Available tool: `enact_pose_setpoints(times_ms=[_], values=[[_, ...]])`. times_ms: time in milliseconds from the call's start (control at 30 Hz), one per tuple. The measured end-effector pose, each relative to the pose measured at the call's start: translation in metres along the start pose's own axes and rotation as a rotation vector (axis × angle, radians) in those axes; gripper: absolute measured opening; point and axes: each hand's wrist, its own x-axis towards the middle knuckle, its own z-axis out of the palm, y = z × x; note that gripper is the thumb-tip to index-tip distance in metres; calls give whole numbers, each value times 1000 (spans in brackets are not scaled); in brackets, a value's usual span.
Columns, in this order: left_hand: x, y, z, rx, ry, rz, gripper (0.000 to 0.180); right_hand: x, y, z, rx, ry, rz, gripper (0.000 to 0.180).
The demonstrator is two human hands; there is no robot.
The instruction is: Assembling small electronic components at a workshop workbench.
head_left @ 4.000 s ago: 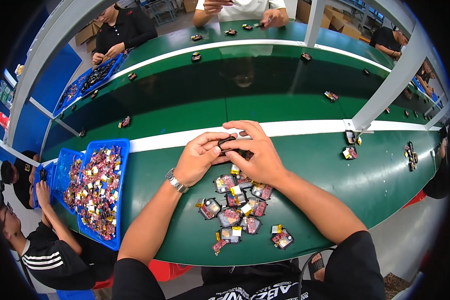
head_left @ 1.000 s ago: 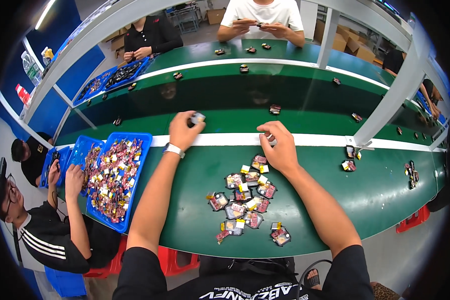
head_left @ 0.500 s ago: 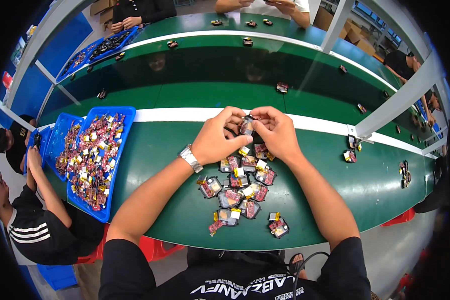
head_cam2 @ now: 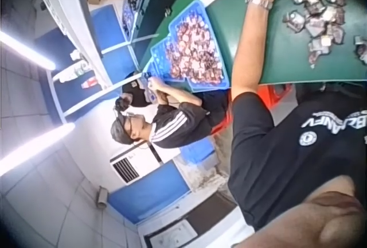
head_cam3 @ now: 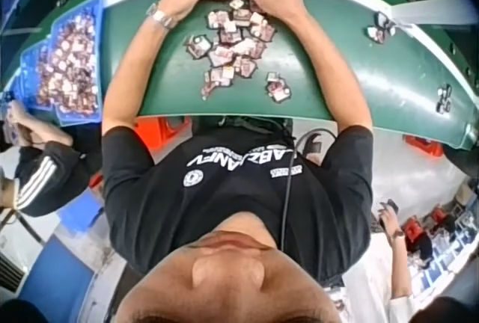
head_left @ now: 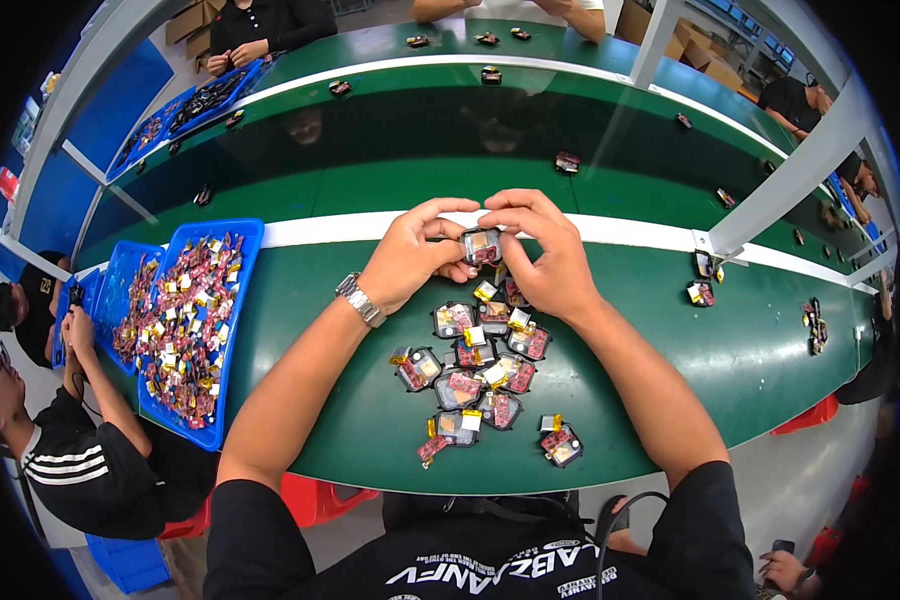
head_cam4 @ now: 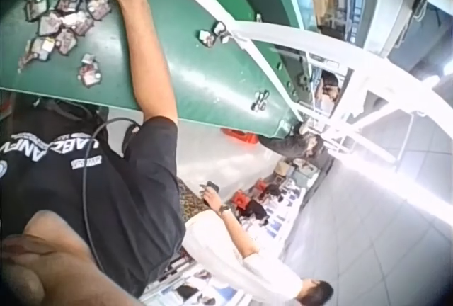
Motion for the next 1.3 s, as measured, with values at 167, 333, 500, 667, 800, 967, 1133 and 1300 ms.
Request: enact_pose_setpoints(times_ms=[167, 333, 500, 667, 800, 967, 1133, 1300], values=[[2, 0, -2, -86, 14, -24, 47, -3, -8, -2, -37, -153, -36, 23], [2, -2, 2, -155, -10, -23, 46, -3, -5, -1, -154, -190, -45, 17], [0, 1, 9, -44, -73, -49, 35, -1, -8, -4, -250, -197, -127, 14], [1, -6, 3, -168, -143, -23, 34, -4, -8, 3, -77, -175, 3, 11], [3, -8, -1, -329, -251, 10, 35, -4, -2, 3, -108, -95, 49, 10], [3, -10, 1, -231, -237, 29, 33, -5, -1, 6, -113, -65, 99, 10], [3, -14, -1, -261, -226, -12, 28, -4, 0, -1, 21, -177, 117, 11], [1, -15, 4, -265, -196, 48, 25, -7, -3, 2, 66, -182, 110, 10]])
